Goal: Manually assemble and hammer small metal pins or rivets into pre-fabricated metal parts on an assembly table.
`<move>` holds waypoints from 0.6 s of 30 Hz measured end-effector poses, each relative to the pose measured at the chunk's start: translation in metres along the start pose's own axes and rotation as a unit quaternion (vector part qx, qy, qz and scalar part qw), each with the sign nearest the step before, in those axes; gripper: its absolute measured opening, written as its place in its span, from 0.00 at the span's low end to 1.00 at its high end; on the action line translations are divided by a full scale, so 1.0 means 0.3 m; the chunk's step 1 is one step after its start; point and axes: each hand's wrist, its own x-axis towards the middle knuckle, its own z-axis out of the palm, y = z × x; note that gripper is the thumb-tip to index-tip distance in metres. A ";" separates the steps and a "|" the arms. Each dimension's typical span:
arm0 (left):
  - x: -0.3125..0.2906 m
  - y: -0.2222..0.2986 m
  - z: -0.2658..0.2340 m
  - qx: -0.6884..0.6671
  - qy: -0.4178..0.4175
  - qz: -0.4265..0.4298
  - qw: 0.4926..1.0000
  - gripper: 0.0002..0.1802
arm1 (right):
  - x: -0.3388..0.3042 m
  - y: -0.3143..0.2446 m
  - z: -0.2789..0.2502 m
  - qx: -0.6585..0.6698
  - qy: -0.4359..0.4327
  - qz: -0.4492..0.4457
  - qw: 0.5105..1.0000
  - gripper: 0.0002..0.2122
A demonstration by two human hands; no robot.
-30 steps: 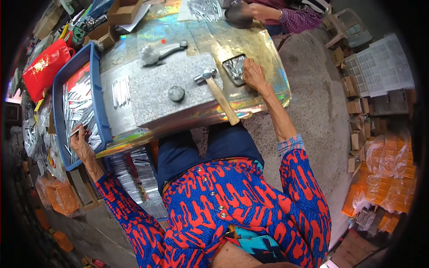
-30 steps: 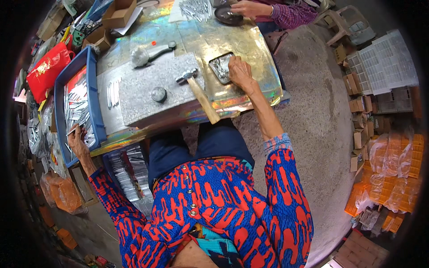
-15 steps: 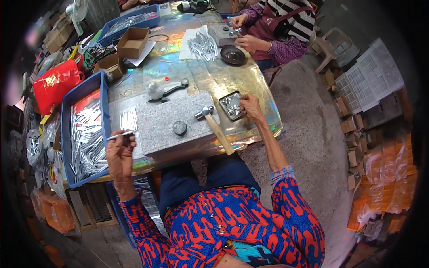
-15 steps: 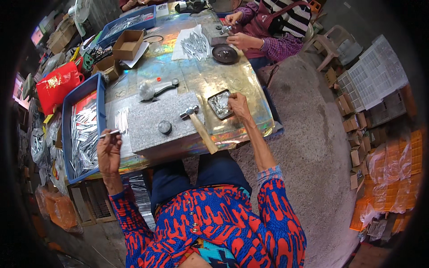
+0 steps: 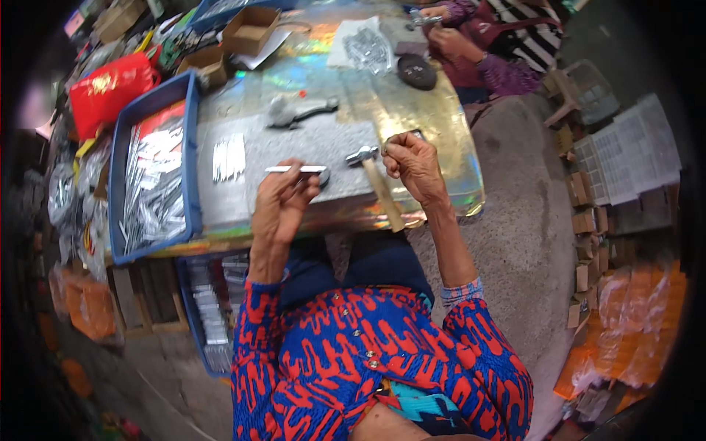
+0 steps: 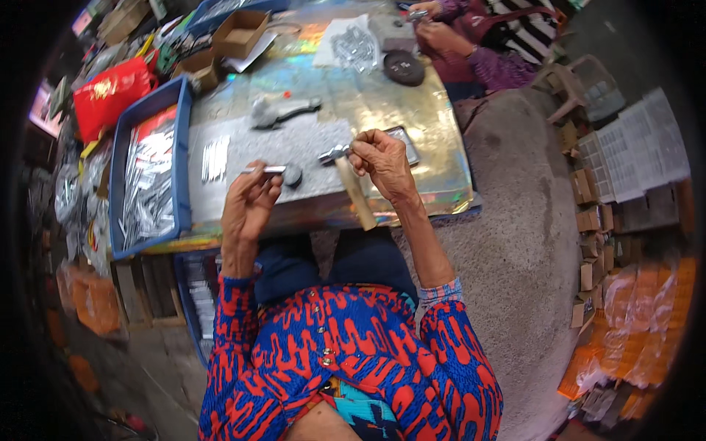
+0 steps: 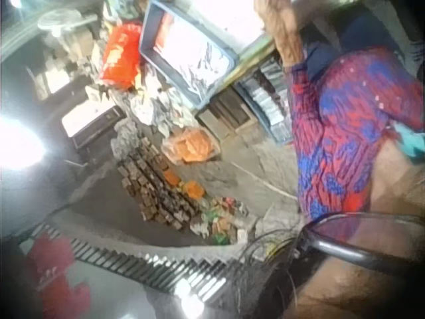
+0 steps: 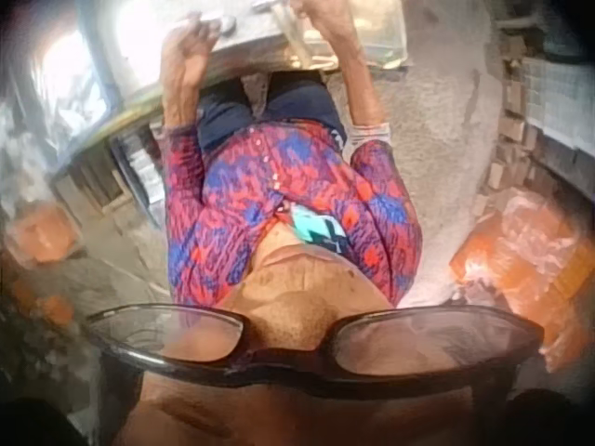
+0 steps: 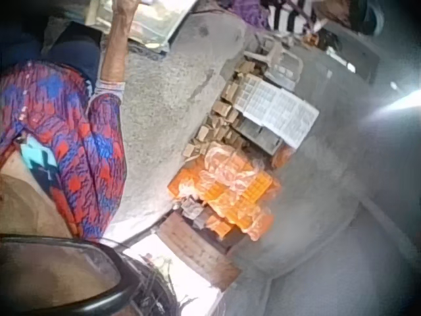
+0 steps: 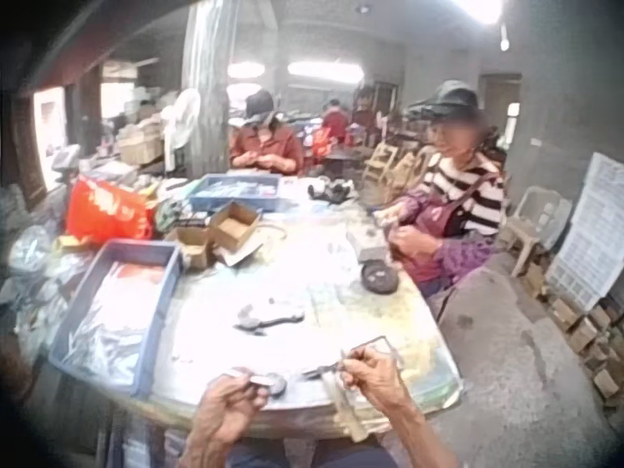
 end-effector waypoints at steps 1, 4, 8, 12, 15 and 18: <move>0.005 -0.014 0.008 -0.011 -0.010 -0.002 1.000 0.09 | -0.014 -0.001 0.048 0.006 -0.008 -0.004 1.000 0.05; 0.009 -0.048 0.018 -0.019 0.002 -0.005 1.000 0.09 | -0.052 0.021 0.144 0.010 -0.025 -0.011 1.000 0.05; -0.007 -0.059 0.000 -0.049 -0.007 -0.013 0.999 0.10 | -0.081 0.059 0.246 0.008 -0.024 -0.043 0.999 0.06; -0.018 -0.072 -0.010 -0.077 -0.032 -0.022 0.996 0.08 | -0.101 0.083 0.285 0.003 -0.025 -0.067 0.997 0.05; -0.021 -0.077 -0.018 -0.085 -0.038 -0.020 0.995 0.08 | -0.117 0.094 0.299 -0.003 -0.021 -0.078 0.997 0.05; -0.017 -0.086 -0.027 -0.092 -0.058 -0.023 0.994 0.08 | -0.122 0.099 0.302 -0.013 -0.012 -0.090 0.996 0.05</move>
